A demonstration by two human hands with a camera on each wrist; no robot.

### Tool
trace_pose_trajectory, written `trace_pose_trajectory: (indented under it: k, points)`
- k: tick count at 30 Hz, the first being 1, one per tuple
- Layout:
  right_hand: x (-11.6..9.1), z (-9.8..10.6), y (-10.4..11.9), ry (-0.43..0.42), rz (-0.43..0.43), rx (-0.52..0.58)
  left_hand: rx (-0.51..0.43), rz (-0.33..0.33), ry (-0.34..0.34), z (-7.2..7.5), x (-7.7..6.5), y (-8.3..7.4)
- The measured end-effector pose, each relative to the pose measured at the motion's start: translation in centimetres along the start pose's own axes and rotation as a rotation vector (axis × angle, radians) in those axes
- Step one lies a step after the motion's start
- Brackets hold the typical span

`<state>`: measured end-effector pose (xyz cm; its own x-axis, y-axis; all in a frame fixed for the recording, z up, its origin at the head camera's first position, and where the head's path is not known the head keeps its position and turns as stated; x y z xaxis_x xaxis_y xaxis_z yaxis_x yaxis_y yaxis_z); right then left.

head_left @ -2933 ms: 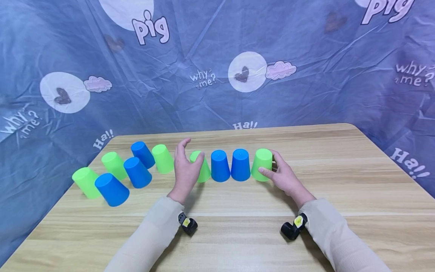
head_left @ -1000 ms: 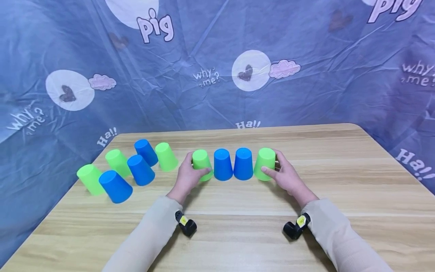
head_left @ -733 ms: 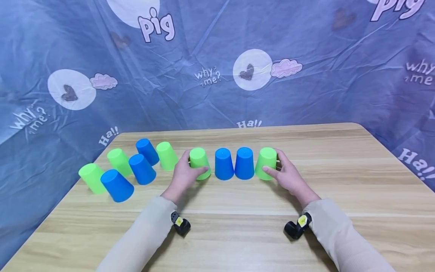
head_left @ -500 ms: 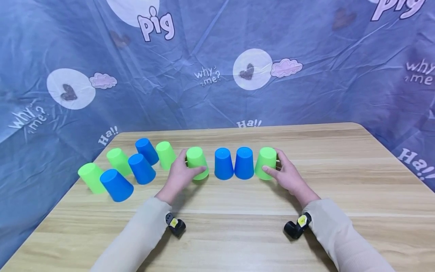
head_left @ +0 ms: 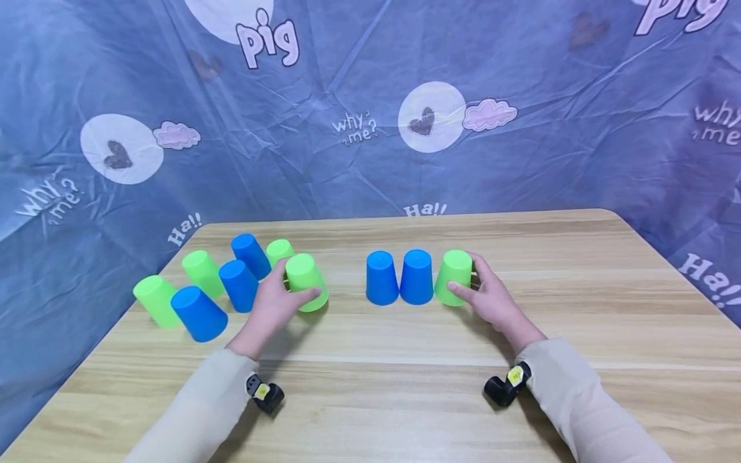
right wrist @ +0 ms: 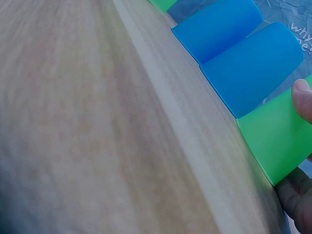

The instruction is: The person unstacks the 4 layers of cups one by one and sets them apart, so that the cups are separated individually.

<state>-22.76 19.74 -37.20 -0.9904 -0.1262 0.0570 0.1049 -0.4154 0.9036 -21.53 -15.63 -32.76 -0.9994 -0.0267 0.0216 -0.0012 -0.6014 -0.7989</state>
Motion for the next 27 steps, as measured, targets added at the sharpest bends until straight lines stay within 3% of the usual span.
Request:
trace_pose_trajectory:
  k: [10, 27]
  points:
    - [0.0, -0.1, -0.1, -0.004, -0.001, 0.005, 0.050, -0.005, -0.001, 2.4, -2.0, 1.2]
    - [-0.2, 0.0, 0.1, 0.001, -0.021, 0.011, 0.112, 0.048, -0.026, 5.8, -4.5, 3.6]
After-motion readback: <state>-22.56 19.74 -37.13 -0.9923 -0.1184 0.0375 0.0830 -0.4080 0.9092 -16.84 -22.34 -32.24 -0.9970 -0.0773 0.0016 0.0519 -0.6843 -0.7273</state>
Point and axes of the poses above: each hand's wrist, its own x-axis towards the middle knuckle, its own z-axis out of the back of the hand, y = z × x, the point moved 1 cm from there along x, towards the middle knuckle, and after that the axes turned 2 degrees about -x, right-handed, at the moved point
